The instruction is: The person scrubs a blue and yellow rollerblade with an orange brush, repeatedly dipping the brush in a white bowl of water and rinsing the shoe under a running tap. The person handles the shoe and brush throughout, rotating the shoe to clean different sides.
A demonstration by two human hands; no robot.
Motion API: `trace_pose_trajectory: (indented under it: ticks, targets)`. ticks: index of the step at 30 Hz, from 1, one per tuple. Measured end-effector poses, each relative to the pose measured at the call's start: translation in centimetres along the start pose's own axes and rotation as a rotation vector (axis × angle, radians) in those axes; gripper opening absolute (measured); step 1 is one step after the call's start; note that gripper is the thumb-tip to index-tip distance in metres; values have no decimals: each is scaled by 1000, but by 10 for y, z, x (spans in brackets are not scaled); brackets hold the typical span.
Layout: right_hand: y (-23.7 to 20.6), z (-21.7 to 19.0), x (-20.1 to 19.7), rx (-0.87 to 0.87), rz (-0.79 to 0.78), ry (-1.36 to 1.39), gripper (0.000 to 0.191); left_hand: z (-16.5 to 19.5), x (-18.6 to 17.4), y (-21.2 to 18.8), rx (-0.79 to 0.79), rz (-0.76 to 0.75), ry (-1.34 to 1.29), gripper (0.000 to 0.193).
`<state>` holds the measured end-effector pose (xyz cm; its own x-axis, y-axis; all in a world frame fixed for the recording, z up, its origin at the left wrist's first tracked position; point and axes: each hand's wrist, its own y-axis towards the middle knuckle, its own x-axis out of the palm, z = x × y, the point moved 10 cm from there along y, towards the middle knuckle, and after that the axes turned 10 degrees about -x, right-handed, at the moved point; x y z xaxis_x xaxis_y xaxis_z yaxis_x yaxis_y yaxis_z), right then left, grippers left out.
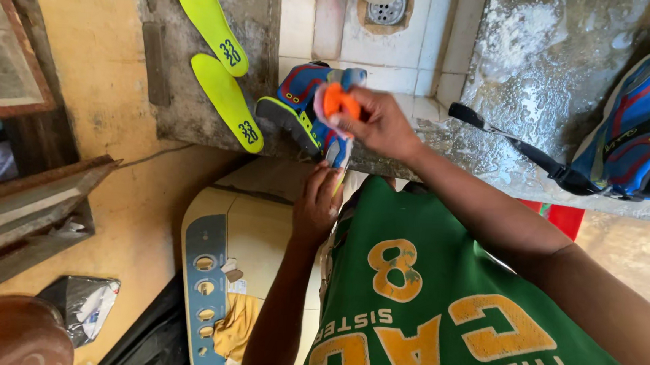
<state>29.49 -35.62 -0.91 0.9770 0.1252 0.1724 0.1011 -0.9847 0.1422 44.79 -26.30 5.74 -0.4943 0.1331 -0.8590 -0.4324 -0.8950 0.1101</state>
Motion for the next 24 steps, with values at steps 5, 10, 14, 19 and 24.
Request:
trace_pose_trajectory:
  ticks: [5,10,14,19,24]
  targets:
    - [-7,17,-8,92,20,-527,28,-33,5,-22,-55,158,18,36]
    - [20,21,11,98,-16,-610,37,-58,13,-29,-119,84,46,34]
    - [47,29,12,105,-82,-792,37,-64,3,-29,-50,253,101,28]
    - [61,19,2,-55,2,-870,37,-79,11,-39,-142,128,119,27]
    - [80,80,-37,545,-357,-1375,57,-78,3,-41,-85,147,149,28]
